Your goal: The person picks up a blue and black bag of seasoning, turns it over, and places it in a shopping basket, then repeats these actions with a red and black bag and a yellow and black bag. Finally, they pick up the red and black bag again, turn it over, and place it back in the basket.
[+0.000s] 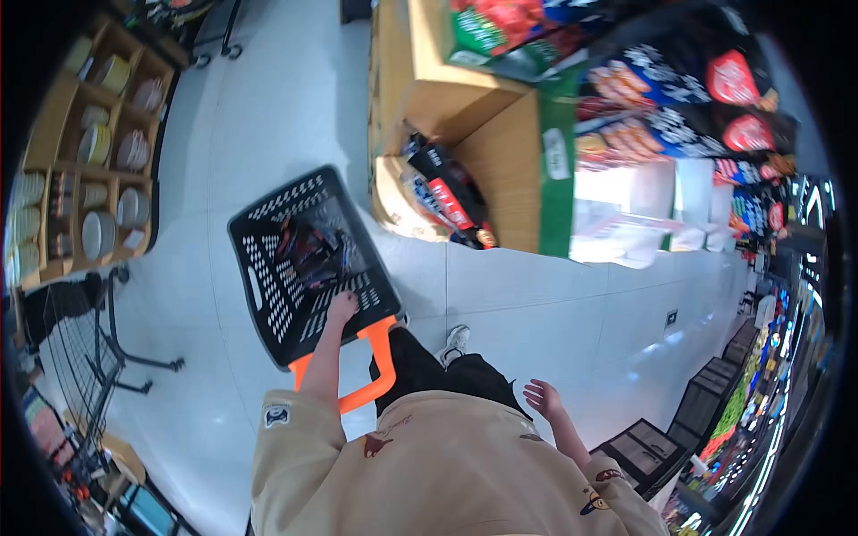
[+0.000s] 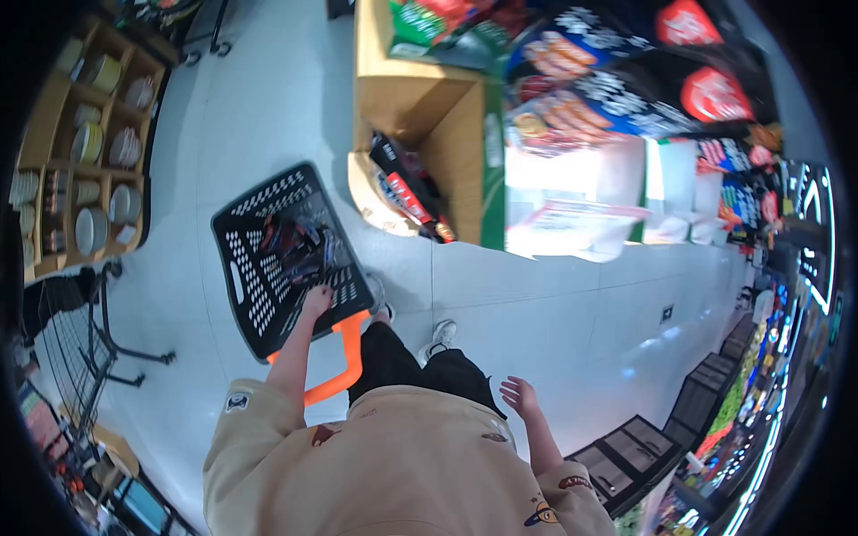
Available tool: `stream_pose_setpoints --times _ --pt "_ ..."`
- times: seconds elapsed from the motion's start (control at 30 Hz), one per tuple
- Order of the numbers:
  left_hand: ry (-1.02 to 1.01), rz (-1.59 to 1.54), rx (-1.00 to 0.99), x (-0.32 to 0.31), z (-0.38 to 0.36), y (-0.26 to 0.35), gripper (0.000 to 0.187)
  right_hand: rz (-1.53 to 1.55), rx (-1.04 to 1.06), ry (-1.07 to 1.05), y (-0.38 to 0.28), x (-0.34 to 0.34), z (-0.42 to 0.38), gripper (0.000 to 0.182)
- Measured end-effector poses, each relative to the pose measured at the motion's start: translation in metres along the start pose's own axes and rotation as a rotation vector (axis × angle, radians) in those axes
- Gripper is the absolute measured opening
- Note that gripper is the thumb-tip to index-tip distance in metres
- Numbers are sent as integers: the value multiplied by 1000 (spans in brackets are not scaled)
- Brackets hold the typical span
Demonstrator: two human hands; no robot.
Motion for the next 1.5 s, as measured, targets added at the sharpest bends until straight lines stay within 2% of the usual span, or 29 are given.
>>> stream_pose_setpoints --times 0.17,0.27,0.3,0.37,0.4,0.47,0.5,0.57,0.6,0.67,0.7,0.77,0.8,0.87,1.0,1.07,1.1,1.17,1.2,1.23,1.3,1.33,1.43,1.5 --pt "62 -133 -11 20 -22 33 23 11 78 -84 -13 -8 22 35" --pt "266 -260 -286 47 -52 99 16 6 133 -166 -21 -12 38 36" --pt "277 -254 -305 57 -67 126 16 14 152 -175 -25 -12 43 36" --pt "405 -345 -505 76 -93 177 16 -11 168 -183 -37 -15 55 35" --pt "412 -341 -517 78 -102 196 16 -13 187 -197 -44 -15 59 34" --pt "545 -429 -691 98 -122 242 14 -13 230 -224 -59 -12 71 33" --pt "558 -411 -704 106 -136 266 14 -15 249 -239 -62 -14 74 33" --pt "731 -369 -921 124 -182 326 12 -10 265 -249 -75 -16 81 31" --pt "748 -360 -933 131 -203 350 12 3 245 -242 -75 -13 92 31" --pt "880 -314 -1089 141 -253 399 15 14 239 -244 -79 -11 102 32" --pt "892 -310 -1101 145 -265 417 15 -4 235 -234 -82 -10 103 32" --pt "899 -418 -1307 150 -289 448 28 -22 237 -232 -85 -6 108 31" --pt "906 -412 -1312 152 -296 463 28 -23 243 -241 -86 -3 113 31" --pt "824 -574 -1471 159 -304 489 39 -23 254 -257 -86 1 120 31" --pt "775 -587 -1525 174 -282 523 46 -19 263 -245 -88 15 126 30" --pt "401 -751 -1376 177 -262 537 40 -1 247 -240 -89 19 131 30" --pt "408 -752 -1389 181 -261 541 40 -4 260 -244 -91 22 132 30" --pt "281 -638 -1320 183 -251 553 32 7 256 -260 -92 24 134 30" --pt "256 -629 -1299 183 -251 557 24 9 258 -262 -92 26 133 29" --pt "258 -626 -1301 182 -252 557 24 10 260 -266 -91 26 133 29" --pt "286 -352 -1197 176 -251 561 27 -5 240 -260 -90 29 136 29" --pt "360 -255 -1257 176 -246 564 28 -4 240 -261 -90 31 137 29" --pt "273 -417 -1211 168 -238 563 27 -21 247 -256 -89 31 144 30" --pt "348 -432 -1223 170 -219 565 23 -32 269 -265 -92 29 147 30"
Point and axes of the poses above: each hand's wrist, its own z-axis towards the middle knuckle, its own x-axis out of the back of the hand, y = z × x, the point moved 5 cm from there along z, towards the middle knuckle, and after that the axes turned 4 degrees about -y, right-handed, at the moved point
